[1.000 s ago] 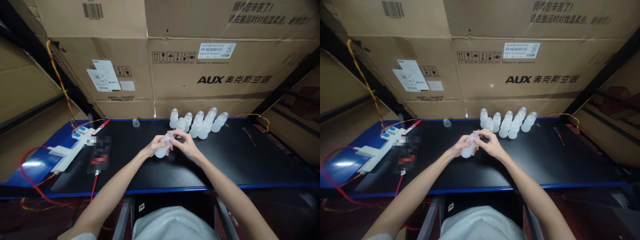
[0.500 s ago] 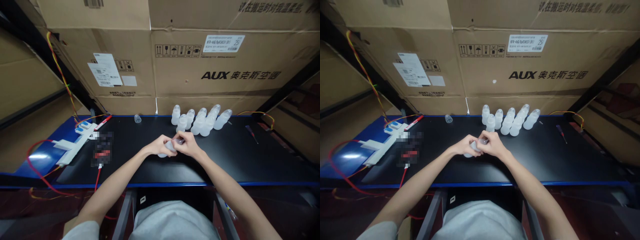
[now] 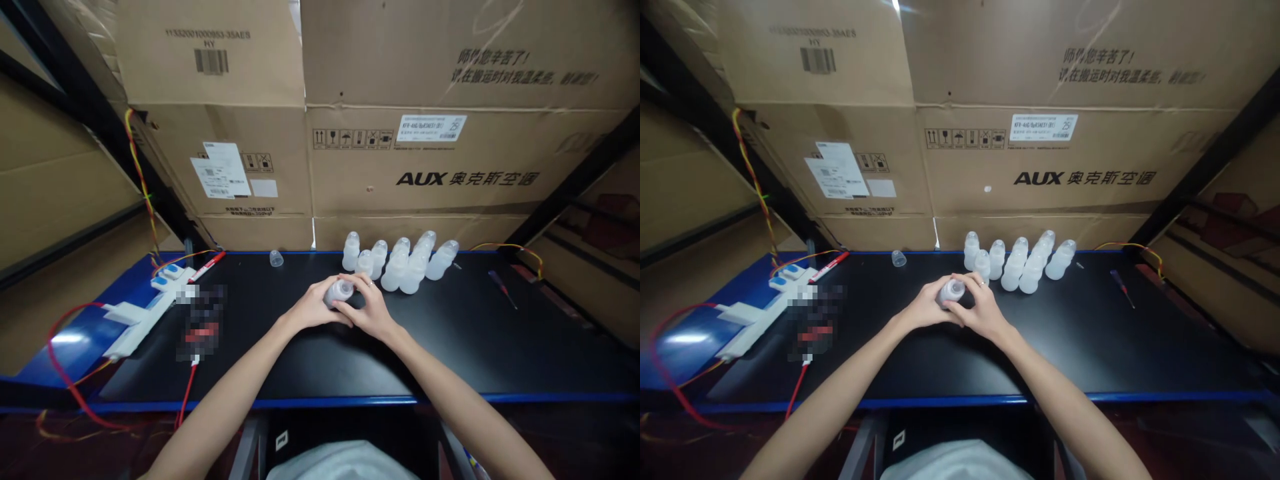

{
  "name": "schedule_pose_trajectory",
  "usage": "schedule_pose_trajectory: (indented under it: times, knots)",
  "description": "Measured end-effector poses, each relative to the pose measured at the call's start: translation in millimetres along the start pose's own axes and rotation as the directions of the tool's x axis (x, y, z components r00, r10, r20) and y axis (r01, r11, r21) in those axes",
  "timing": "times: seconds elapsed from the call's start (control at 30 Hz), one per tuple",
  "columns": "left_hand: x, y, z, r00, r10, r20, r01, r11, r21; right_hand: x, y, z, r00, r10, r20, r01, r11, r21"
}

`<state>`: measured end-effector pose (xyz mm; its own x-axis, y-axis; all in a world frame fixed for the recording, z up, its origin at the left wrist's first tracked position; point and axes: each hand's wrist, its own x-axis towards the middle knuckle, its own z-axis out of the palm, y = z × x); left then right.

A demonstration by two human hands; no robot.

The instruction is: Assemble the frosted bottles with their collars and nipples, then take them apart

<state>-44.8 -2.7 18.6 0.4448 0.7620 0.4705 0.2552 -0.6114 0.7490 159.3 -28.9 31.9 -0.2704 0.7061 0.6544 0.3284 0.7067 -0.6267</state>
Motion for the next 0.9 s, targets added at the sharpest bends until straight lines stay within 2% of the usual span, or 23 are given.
schedule_pose_trajectory:
  times: [0.03, 0.1, 0.17, 0.23, 0.27, 0.37, 0.43, 0.5, 0.6, 0.7, 0.77, 0.83, 0.9]
  knots:
    - [1, -6, -4.4, 0.999, 0.051, -0.019, -0.050, 0.998, 0.033, 0, 1, 1, 1.000, -0.003, -0.009, 0.003, 1.000, 0.006]
    - [4, -21, -17.6, 0.980, 0.112, -0.162, -0.088, 0.985, 0.150, -2, 4, 4, 0.999, 0.014, -0.043, -0.013, 1.000, 0.018]
    - [7, -38, -36.9, 0.929, 0.082, -0.360, 0.021, 0.961, 0.275, -3, 6, 5, 0.996, 0.054, -0.070, -0.052, 0.998, 0.035]
    - [8, -56, -59.2, 0.862, 0.032, -0.506, 0.170, 0.922, 0.348, -4, 8, 6, 0.994, 0.093, -0.054, -0.090, 0.994, 0.058]
    - [8, -64, -70.0, 0.820, 0.006, -0.572, 0.297, 0.850, 0.435, -5, 9, 6, 0.994, 0.108, -0.032, -0.106, 0.992, 0.070]
    - [4, -86, -94.0, 0.771, -0.102, -0.629, 0.537, 0.635, 0.555, -6, 10, 8, 0.990, 0.139, 0.037, -0.142, 0.984, 0.109]
    - [1, -95, -101.2, 0.760, -0.199, -0.618, 0.598, 0.585, 0.547, -6, 10, 10, 0.988, 0.132, 0.084, -0.142, 0.982, 0.127]
    - [1, -100, -102.2, 0.750, -0.268, -0.604, 0.622, 0.595, 0.509, -7, 10, 12, 0.985, 0.117, 0.129, -0.135, 0.982, 0.135]
    - [5, -98, -97.1, 0.725, -0.303, -0.618, 0.612, 0.695, 0.377, -8, 12, 15, 0.972, 0.131, 0.195, -0.160, 0.977, 0.139]
    - [14, -83, -88.4, 0.710, -0.351, -0.610, 0.460, 0.888, 0.024, -7, 14, 16, 0.958, 0.162, 0.237, -0.198, 0.970, 0.138]
    - [20, -66, -81.4, 0.750, -0.395, -0.531, 0.289, 0.917, -0.274, -6, 15, 14, 0.964, 0.169, 0.207, -0.194, 0.975, 0.107]
    - [22, -45, -73.4, 0.816, -0.401, -0.416, 0.168, 0.854, -0.493, -5, 14, 10, 0.977, 0.168, 0.131, -0.174, 0.984, 0.033]
    - [21, -26, -65.0, 0.876, -0.368, -0.312, 0.115, 0.787, -0.606, -3, 13, 6, 0.987, 0.157, 0.046, -0.155, 0.987, -0.043]
